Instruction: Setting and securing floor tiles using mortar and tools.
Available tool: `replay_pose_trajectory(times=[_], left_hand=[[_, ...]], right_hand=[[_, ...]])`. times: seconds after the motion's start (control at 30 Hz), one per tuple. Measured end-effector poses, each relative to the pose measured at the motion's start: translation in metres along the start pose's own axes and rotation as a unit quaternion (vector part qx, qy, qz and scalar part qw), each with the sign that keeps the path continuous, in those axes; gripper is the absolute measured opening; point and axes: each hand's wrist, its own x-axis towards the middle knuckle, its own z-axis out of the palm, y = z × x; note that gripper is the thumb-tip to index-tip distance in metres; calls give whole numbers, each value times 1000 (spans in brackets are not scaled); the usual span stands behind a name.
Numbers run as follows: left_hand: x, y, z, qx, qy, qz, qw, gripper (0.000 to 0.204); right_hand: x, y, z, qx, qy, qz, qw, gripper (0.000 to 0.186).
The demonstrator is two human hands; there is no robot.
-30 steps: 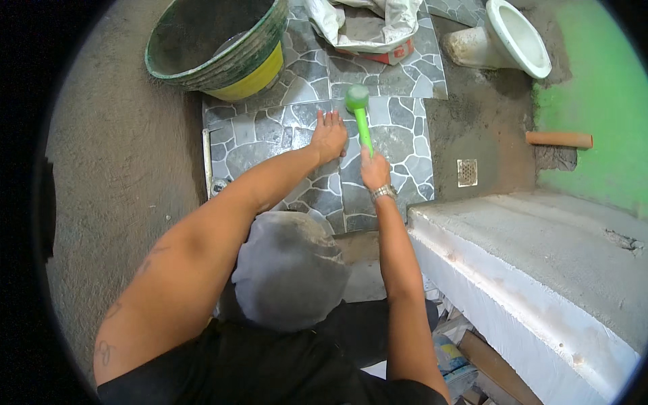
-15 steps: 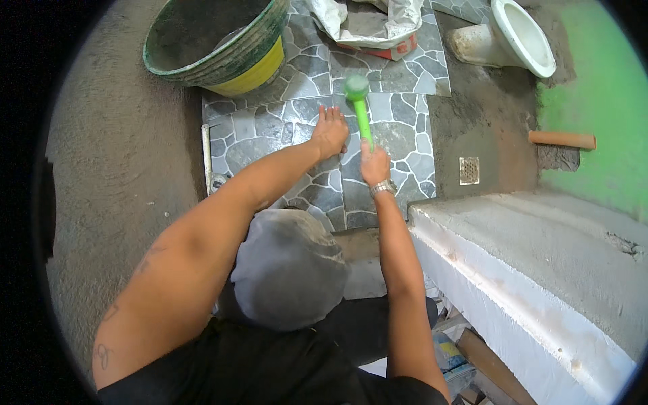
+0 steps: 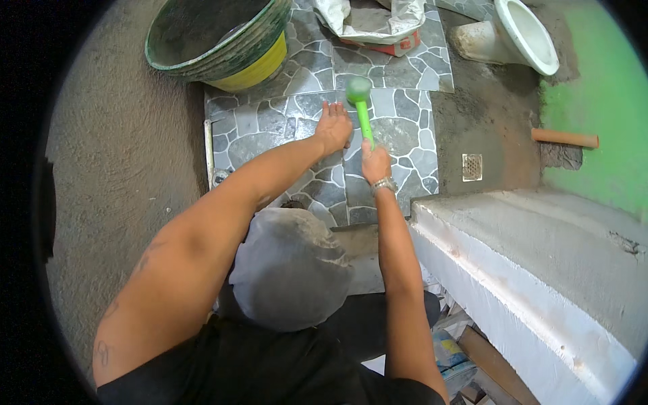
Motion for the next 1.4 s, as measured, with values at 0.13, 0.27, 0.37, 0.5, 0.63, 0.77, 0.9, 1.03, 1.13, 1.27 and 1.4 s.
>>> replay_pose_trajectory(times=[0.13,0.27,0.37,0.5,0.63,0.77,0.9,1.03,1.13,1.27,1.4], left_hand=[[-12,8,0,10,-4,6,1000,76],[-17,15,12,29,27,12,999,71],[-15,16,18,25,29,21,999,69],[-15,15,11,43,26,21,999,69],[-17,12,1,53,7,37,998,72],[-18,12,0,70,18,48,996,71],[-17,14,6,61,8,38,997,70],[-17,14,6,79,27,47,995,64],[-14,12,3,55,2,57,997,63],[-13,11,3,60,5,57,997,71],[-11,11,3,49,0,63,997,71]], right_hand=[[-1,5,-4,-38,-34,37,998,66],[-8,-6,-15,-8,-38,8,999,65],[-14,-14,-15,75,41,-33,996,66],[-12,-15,-8,20,31,-51,998,60],[-3,-13,-7,33,78,-118,989,58],[-7,-17,-11,69,38,-62,995,56],[-11,-15,-15,39,-5,-39,998,58],[-10,-10,-11,65,5,-40,997,58],[-6,-9,-8,-27,-23,-10,999,56],[-5,-13,-7,69,11,-42,997,56],[0,-18,-8,8,18,-57,998,57]])
